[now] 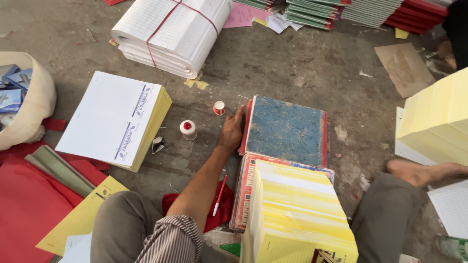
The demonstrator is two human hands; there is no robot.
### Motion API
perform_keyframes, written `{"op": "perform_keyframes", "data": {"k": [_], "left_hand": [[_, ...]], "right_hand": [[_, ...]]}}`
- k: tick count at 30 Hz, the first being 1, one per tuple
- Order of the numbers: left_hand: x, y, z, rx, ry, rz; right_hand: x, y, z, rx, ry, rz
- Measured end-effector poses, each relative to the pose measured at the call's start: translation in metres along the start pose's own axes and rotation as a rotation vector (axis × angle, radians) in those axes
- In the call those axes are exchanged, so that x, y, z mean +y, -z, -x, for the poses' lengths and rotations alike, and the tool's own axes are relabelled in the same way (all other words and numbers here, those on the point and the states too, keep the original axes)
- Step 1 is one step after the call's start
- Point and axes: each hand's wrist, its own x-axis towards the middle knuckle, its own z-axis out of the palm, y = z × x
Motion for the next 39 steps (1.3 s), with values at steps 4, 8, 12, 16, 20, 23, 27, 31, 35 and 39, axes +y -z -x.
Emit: {"op": "perform_keyframes", "data": {"k": [4, 8, 12, 16, 20, 23, 27, 31, 35, 39], "left_hand": [[0.021, 0.007, -0.001, 0.14, 0.023, 0.11], [0.069, 0.047, 0.024, 0.233, 0.01, 0.287], [0.124, 0.116, 0.071, 0.278, -0.012, 0.221], [0.166, 0.177, 0.137, 0.269, -0.028, 0.053], [0.193, 0.194, 0.203, 0.203, -0.064, 0.12], [0.22, 0.189, 0.243, 0.139, -0.047, 0.26], [0.253, 0.181, 0.269, 0.011, -0.214, 0.287], [0.274, 0.166, 0.273, -0.152, -0.261, 0.281], [0.276, 0.15, 0.265, -0.143, -0.444, 0.139], [0.259, 0.132, 0.254, -0.219, -0.479, -0.183]], "right_hand": [[0.006, 0.017, -0.001, 0.126, 0.033, -0.021], [-0.018, 0.054, 0.028, 0.315, 0.086, -0.042], [-0.071, 0.094, 0.047, 0.395, 0.128, -0.11], [-0.109, 0.119, 0.042, 0.42, 0.18, -0.168], [-0.118, 0.128, 0.038, 0.417, 0.23, -0.242], [-0.113, 0.135, 0.033, 0.393, 0.301, -0.264], [-0.102, 0.154, 0.032, 0.498, 0.221, -0.308], [-0.093, 0.164, 0.035, 0.534, 0.256, -0.284], [-0.092, 0.154, 0.031, 0.497, 0.256, -0.295], [-0.092, 0.142, 0.035, 0.473, 0.235, -0.261]]}}
